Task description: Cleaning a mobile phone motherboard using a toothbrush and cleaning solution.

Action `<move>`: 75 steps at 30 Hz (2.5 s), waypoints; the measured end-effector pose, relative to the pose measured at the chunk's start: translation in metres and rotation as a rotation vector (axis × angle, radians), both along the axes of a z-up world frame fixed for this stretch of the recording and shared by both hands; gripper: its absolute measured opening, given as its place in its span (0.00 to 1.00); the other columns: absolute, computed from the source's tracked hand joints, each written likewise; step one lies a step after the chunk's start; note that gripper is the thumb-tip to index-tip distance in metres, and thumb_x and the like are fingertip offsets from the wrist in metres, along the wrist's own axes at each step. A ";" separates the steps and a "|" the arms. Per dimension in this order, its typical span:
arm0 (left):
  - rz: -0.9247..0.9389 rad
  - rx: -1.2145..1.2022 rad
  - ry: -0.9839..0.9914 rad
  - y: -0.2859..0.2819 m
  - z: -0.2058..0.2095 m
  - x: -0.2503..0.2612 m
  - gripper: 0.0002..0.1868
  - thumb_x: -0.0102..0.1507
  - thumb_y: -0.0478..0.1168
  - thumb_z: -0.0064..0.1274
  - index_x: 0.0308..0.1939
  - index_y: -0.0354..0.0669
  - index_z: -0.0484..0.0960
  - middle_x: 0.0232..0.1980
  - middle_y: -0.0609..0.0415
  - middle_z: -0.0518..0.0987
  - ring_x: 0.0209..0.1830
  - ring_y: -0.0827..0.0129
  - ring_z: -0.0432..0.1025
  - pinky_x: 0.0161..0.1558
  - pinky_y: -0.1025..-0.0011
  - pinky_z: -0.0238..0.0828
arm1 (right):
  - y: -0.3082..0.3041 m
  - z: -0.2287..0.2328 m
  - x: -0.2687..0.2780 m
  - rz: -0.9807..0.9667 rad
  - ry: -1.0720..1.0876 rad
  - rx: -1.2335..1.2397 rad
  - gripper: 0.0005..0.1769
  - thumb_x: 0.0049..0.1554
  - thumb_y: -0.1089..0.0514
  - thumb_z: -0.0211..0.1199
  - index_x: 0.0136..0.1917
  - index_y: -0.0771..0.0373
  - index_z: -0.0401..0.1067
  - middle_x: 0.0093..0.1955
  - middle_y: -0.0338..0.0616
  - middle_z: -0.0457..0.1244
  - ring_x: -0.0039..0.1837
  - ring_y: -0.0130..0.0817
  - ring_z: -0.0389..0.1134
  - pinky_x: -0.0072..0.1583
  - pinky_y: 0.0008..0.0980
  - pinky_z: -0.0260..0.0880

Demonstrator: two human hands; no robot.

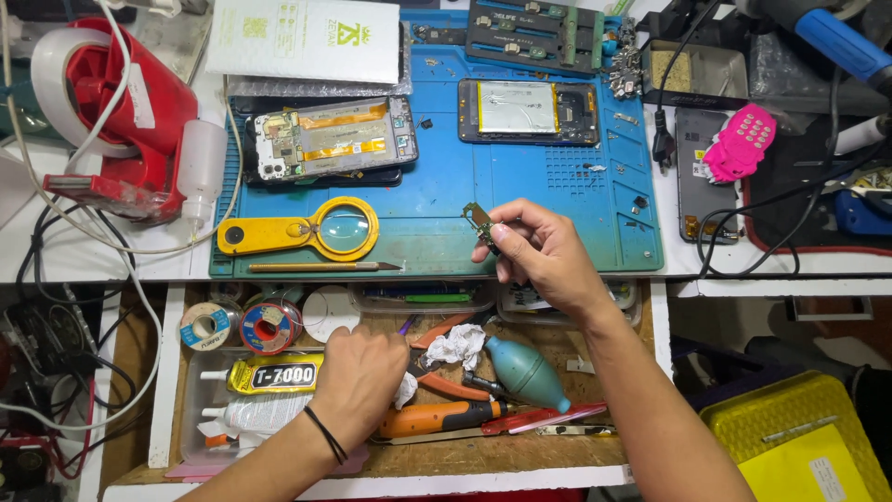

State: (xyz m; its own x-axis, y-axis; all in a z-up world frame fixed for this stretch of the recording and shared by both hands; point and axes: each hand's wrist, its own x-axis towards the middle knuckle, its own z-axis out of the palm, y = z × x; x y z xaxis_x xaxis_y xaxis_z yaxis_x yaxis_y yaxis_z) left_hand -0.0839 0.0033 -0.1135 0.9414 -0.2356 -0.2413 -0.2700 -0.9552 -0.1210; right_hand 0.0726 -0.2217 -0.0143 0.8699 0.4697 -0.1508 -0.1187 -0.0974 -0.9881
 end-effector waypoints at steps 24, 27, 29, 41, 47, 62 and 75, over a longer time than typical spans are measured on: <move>0.014 -0.889 -0.490 -0.014 0.136 0.067 0.17 0.70 0.35 0.47 0.62 0.49 0.77 0.38 0.52 0.80 0.27 0.49 0.78 0.26 0.59 0.74 | 0.000 -0.004 0.002 -0.018 -0.027 0.172 0.16 0.65 0.58 0.56 0.62 0.70 0.71 0.40 0.57 0.72 0.30 0.25 0.68 0.29 0.18 0.67; -0.033 -0.856 -0.540 -0.016 0.127 0.065 0.16 0.69 0.37 0.49 0.60 0.56 0.81 0.35 0.59 0.80 0.21 0.62 0.75 0.23 0.66 0.72 | -0.001 -0.011 0.004 -0.015 -0.027 0.187 0.19 0.65 0.58 0.55 0.64 0.72 0.70 0.41 0.59 0.72 0.32 0.29 0.71 0.30 0.19 0.70; 0.009 -0.963 -0.500 -0.016 0.120 0.065 0.16 0.68 0.36 0.49 0.58 0.54 0.82 0.32 0.58 0.79 0.20 0.61 0.75 0.23 0.66 0.71 | -0.001 -0.013 0.005 -0.023 -0.023 0.201 0.19 0.65 0.59 0.56 0.65 0.73 0.70 0.40 0.60 0.72 0.33 0.31 0.72 0.31 0.20 0.71; 0.347 -1.583 -0.019 0.003 0.138 0.059 0.17 0.70 0.43 0.43 0.55 0.41 0.84 0.23 0.53 0.71 0.20 0.73 0.64 0.30 0.68 0.71 | -0.005 -0.020 0.010 -0.071 0.006 0.289 0.16 0.66 0.56 0.51 0.63 0.66 0.64 0.36 0.47 0.60 0.37 0.33 0.67 0.32 0.25 0.74; 0.348 -1.876 -0.166 -0.019 0.144 0.080 0.15 0.73 0.43 0.44 0.59 0.41 0.78 0.37 0.47 0.84 0.46 0.69 0.76 0.55 0.64 0.73 | 0.007 -0.009 -0.016 0.137 0.008 0.433 0.14 0.62 0.54 0.60 0.52 0.67 0.65 0.35 0.48 0.60 0.42 0.37 0.68 0.40 0.28 0.71; 0.442 -1.982 0.242 -0.016 0.124 0.085 0.13 0.71 0.41 0.48 0.54 0.34 0.74 0.35 0.36 0.84 0.25 0.59 0.81 0.24 0.68 0.80 | 0.019 0.001 -0.035 0.395 0.104 0.366 0.07 0.59 0.63 0.66 0.44 0.70 0.73 0.41 0.50 0.70 0.46 0.30 0.70 0.48 0.35 0.76; 0.667 -0.036 -0.346 0.146 0.147 0.043 0.22 0.68 0.57 0.52 0.62 0.55 0.76 0.49 0.53 0.86 0.43 0.38 0.80 0.36 0.42 0.75 | 0.017 0.009 -0.041 0.418 0.410 0.569 0.11 0.63 0.54 0.62 0.51 0.62 0.65 0.61 0.54 0.64 0.51 0.55 0.76 0.48 0.42 0.80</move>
